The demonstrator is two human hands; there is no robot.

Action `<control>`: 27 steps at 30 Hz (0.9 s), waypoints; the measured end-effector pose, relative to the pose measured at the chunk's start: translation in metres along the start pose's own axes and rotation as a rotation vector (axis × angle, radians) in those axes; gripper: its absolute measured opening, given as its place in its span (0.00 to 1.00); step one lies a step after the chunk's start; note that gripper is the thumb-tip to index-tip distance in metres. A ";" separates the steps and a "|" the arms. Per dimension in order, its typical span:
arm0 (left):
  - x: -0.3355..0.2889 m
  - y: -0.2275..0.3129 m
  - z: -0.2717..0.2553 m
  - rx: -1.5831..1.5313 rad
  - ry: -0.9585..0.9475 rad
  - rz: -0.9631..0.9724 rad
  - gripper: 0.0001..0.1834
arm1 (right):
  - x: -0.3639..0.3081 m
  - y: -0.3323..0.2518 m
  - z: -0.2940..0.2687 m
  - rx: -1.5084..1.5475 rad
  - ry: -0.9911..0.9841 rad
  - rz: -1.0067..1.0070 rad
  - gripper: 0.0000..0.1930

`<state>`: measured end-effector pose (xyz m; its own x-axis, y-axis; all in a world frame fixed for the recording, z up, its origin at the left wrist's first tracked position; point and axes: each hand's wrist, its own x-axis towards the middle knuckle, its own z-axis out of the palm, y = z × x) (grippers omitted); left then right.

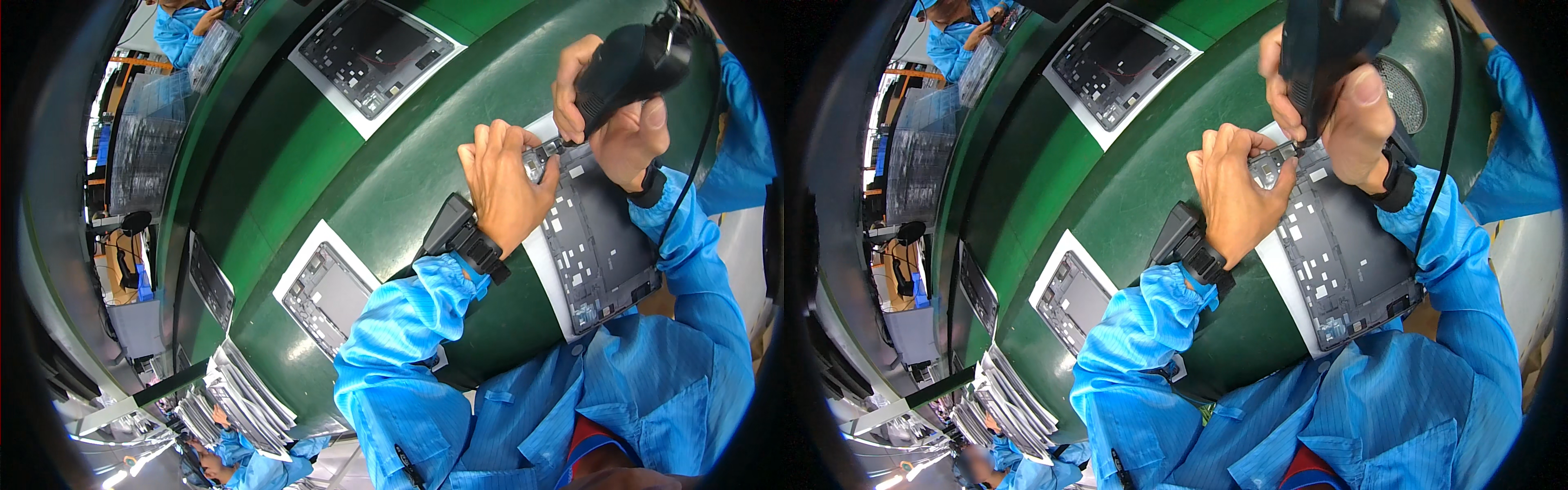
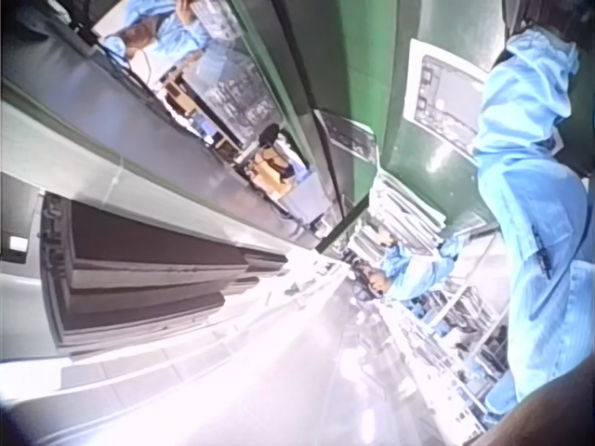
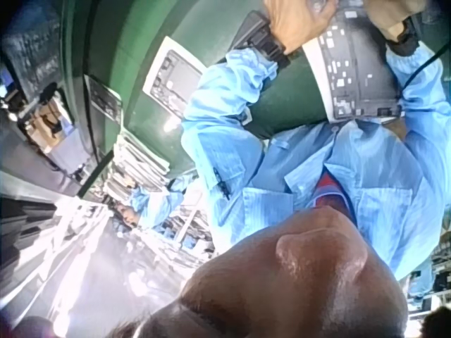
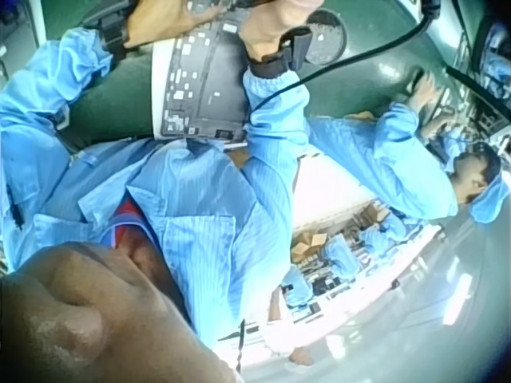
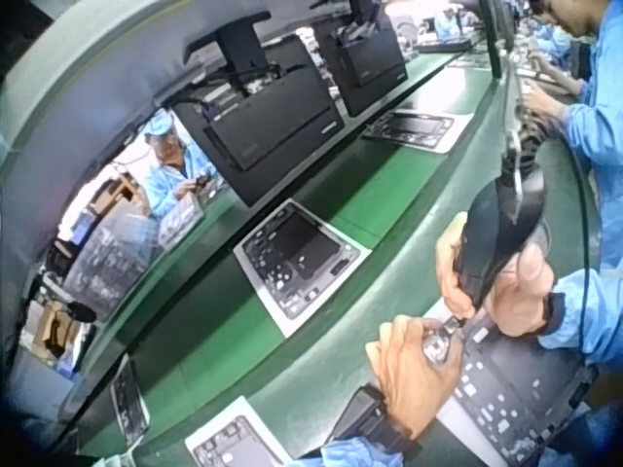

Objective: Assembling electronic tablet components using a power screwdriver on a production line.

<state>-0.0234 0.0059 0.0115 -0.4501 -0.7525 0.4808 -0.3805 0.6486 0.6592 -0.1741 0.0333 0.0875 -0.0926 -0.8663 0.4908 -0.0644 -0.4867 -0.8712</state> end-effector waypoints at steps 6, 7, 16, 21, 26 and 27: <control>0.001 0.001 -0.002 -0.003 0.001 0.003 0.14 | -0.005 0.015 0.010 0.074 0.084 -0.120 0.29; 0.001 0.001 -0.002 -0.002 -0.002 0.005 0.14 | -0.005 0.012 0.010 0.045 0.092 -0.077 0.25; -0.002 -0.001 -0.006 0.082 0.009 0.216 0.12 | 0.001 0.001 0.000 0.015 0.150 -0.188 0.19; -0.001 -0.007 -0.007 0.241 -0.015 0.486 0.15 | 0.008 -0.009 -0.020 0.069 0.199 -0.327 0.14; 0.005 -0.001 -0.010 0.365 -0.126 0.579 0.17 | 0.011 -0.021 -0.043 0.052 0.222 -0.387 0.13; 0.004 -0.002 -0.010 0.377 -0.125 0.587 0.17 | 0.011 -0.022 -0.049 0.047 0.211 -0.403 0.12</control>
<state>-0.0167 0.0006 0.0183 -0.7472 -0.2620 0.6107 -0.2900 0.9554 0.0551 -0.2220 0.0398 0.1124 -0.2699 -0.5676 0.7778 -0.0921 -0.7888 -0.6077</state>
